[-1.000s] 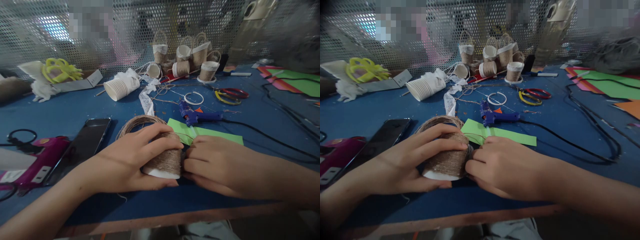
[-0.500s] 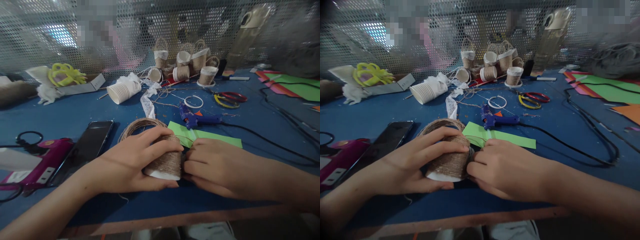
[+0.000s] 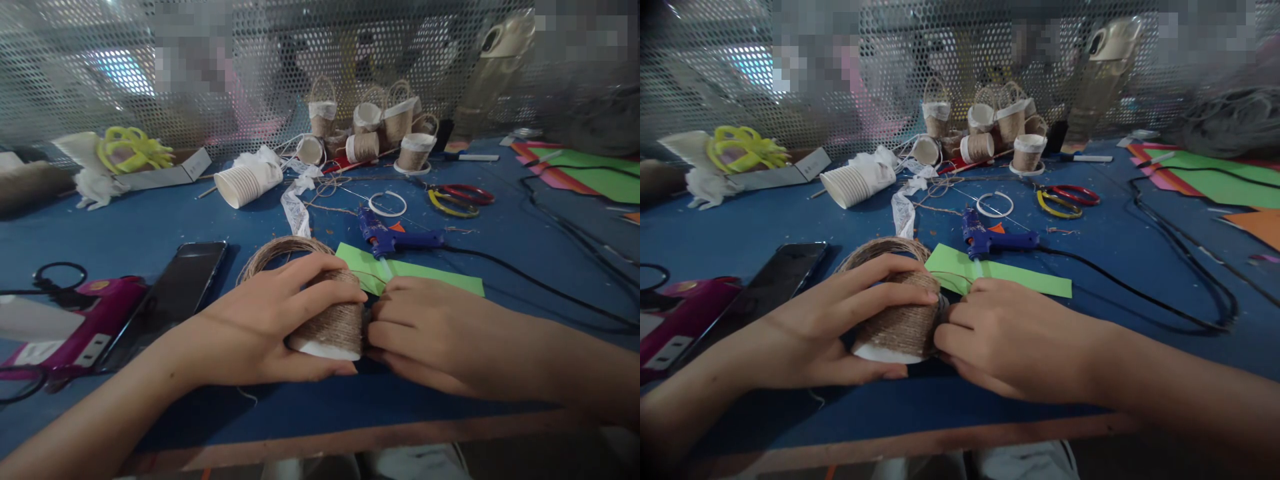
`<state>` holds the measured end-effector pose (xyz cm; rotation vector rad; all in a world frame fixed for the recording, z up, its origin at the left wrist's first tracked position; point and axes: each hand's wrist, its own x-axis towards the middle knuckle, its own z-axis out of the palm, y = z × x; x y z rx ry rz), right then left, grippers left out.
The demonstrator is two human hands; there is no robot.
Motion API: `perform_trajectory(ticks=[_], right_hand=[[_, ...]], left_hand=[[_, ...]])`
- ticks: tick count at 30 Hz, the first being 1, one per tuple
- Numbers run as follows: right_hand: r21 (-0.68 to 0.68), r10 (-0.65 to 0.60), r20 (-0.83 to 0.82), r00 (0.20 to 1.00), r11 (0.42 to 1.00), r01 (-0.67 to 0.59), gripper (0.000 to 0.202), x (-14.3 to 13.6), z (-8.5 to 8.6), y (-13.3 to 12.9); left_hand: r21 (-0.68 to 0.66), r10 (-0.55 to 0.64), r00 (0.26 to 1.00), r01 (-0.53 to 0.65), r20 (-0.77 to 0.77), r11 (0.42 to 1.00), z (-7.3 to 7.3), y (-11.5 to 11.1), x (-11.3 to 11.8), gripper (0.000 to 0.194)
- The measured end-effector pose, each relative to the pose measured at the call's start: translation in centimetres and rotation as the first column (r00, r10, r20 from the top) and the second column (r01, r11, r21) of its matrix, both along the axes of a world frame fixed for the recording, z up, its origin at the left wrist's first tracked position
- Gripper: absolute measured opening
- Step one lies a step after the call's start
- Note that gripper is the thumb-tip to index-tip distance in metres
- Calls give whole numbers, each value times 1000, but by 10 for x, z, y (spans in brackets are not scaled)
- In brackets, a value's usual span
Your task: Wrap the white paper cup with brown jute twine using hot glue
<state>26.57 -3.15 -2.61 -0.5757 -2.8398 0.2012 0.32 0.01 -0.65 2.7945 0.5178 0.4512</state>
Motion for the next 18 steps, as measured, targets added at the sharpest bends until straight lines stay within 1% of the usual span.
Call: perform_trajectory(ticks=[9, 18], right_hand=[[-1, -4, 16, 1000, 1000, 4, 19, 0, 0, -2], [3, 1, 5, 1000, 1000, -1, 23, 2, -1, -1]], left_hand=[[1, -1, 1000, 1, -1, 1000, -1, 0, 0, 55], [-5, -3, 1000, 3, 6, 1000, -1, 0, 0, 56]])
